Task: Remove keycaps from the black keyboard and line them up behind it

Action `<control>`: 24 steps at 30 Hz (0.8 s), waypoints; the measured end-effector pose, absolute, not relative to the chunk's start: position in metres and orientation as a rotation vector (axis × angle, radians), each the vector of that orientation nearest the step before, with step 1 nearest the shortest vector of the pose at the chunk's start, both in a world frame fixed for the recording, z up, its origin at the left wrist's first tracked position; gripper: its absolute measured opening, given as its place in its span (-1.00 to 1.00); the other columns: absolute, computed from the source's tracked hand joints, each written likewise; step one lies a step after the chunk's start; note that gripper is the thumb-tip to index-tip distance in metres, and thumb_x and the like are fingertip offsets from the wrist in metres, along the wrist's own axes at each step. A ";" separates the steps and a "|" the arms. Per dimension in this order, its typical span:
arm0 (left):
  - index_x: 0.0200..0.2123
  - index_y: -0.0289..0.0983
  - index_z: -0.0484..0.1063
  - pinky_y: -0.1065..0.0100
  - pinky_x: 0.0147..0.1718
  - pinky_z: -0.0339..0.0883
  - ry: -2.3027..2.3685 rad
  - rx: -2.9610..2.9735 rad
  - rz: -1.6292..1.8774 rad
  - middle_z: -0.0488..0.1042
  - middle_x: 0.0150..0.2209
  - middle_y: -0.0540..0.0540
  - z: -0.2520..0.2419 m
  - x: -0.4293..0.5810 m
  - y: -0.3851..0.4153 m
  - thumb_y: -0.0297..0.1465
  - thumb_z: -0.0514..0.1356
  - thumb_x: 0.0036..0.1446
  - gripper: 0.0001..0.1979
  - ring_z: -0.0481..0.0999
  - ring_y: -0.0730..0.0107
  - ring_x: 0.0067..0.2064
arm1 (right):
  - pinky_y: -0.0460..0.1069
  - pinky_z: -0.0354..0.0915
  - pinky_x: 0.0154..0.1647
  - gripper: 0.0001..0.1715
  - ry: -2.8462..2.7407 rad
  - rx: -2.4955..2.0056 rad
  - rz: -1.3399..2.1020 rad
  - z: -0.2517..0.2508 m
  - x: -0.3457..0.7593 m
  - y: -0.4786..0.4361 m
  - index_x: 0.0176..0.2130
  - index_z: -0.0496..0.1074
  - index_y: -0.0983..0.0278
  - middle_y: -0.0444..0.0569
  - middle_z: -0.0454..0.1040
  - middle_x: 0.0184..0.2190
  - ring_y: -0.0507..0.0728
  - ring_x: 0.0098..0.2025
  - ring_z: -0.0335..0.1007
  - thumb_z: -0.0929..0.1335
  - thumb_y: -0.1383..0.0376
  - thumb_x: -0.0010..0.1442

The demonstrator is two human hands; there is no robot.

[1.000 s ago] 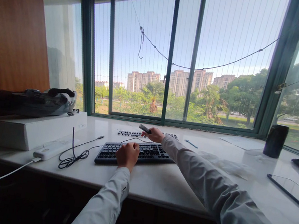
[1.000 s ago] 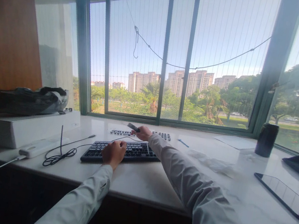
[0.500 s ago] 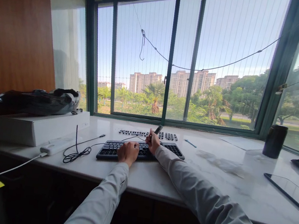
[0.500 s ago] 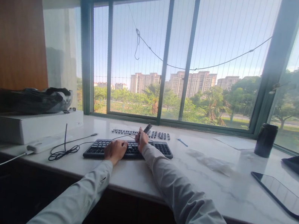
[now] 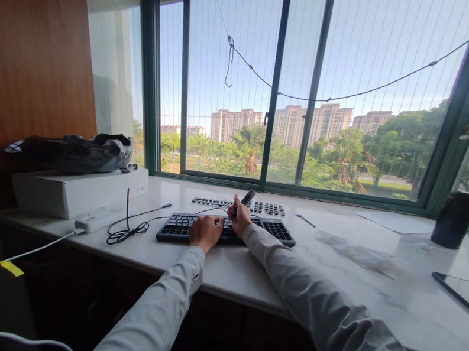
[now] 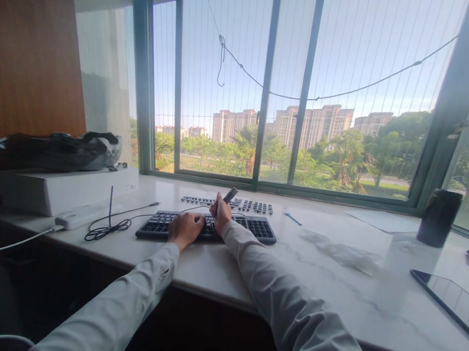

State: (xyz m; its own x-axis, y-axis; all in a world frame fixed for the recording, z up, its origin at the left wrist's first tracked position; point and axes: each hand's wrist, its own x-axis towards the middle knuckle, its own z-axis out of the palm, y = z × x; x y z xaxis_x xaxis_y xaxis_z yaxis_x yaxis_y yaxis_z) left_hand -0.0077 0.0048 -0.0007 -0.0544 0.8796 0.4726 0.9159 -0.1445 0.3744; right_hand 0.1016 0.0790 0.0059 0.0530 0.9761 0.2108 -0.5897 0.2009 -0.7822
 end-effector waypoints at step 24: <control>-0.15 -0.07 0.51 0.11 -0.15 0.31 -2.016 -2.258 -0.782 0.55 -0.14 -0.16 -0.005 -0.011 0.014 -0.13 -0.22 0.30 -0.49 0.52 0.10 -0.10 | -0.09 -0.25 -0.72 -0.47 -0.761 -0.688 1.291 0.011 0.093 0.070 -0.61 -0.03 0.20 -0.27 -0.11 -0.79 -0.06 -0.73 -0.24 0.21 0.08 0.27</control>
